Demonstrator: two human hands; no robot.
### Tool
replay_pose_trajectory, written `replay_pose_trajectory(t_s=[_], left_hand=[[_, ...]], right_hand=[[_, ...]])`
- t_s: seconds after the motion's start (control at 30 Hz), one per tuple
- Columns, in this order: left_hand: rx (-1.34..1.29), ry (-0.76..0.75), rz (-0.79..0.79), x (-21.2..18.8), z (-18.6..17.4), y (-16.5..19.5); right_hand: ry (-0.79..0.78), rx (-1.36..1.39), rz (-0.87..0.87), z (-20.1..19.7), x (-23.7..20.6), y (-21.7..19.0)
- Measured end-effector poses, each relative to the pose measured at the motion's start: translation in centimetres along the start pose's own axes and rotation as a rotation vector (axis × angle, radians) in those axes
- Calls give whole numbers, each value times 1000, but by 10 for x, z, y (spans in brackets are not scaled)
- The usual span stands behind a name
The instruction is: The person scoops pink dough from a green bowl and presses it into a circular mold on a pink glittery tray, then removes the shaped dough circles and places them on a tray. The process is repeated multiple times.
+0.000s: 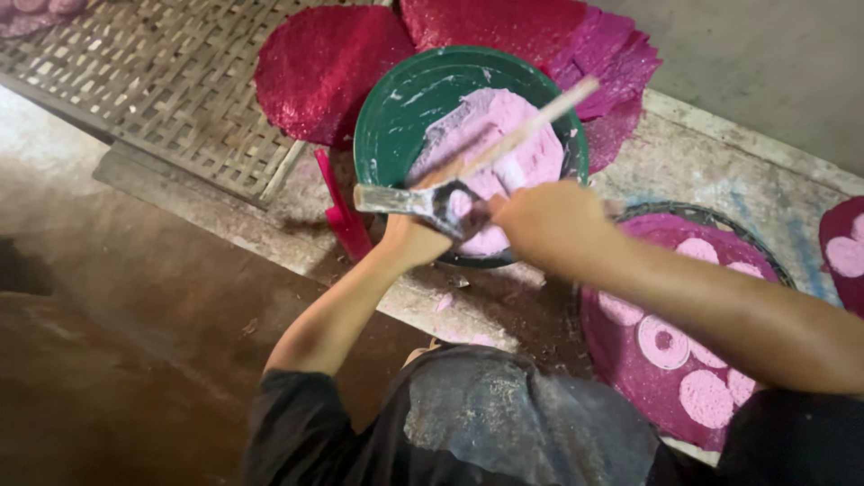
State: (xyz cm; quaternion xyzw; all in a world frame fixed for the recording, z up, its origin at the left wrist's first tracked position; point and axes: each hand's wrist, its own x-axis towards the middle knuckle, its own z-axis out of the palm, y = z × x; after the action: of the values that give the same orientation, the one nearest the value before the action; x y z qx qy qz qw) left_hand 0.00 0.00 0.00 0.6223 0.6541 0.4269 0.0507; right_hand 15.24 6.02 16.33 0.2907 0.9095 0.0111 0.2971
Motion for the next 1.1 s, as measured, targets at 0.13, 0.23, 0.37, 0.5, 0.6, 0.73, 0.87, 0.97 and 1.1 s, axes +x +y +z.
replay_pose_trajectory(t_s=[0.13, 0.23, 0.37, 0.5, 0.6, 0.73, 0.87, 0.97, 1.1], left_hand=[[-498, -274, -241, -27, -11, -2], [-233, -331, -389, -24, -32, -15], [-32, -76, 28, -15, -42, -25], [-156, -82, 50, -27, -14, -27], [-387, -151, -59, -38, 0, -27], [-179, -113, -116, -36, -5, -32], [-51, 147, -332, -34, -52, -76], [-454, 390, -398, -31, -65, -98], [-1153, 284, -370, -43, -28, -78]], right_hand=[[690, -313, -450, 39, -7, -2], [575, -241, -356, 36, -31, 22], [598, -234, -276, 17, -59, 37], [635, -332, -325, 31, -11, 4], [570, -394, -381, 50, 10, -23], [535, -289, -393, 52, 5, -8], [610, -28, -86, 65, -46, 48], [629, 99, -34, 61, -1, 54], [1015, 416, -403, 39, 57, 66]])
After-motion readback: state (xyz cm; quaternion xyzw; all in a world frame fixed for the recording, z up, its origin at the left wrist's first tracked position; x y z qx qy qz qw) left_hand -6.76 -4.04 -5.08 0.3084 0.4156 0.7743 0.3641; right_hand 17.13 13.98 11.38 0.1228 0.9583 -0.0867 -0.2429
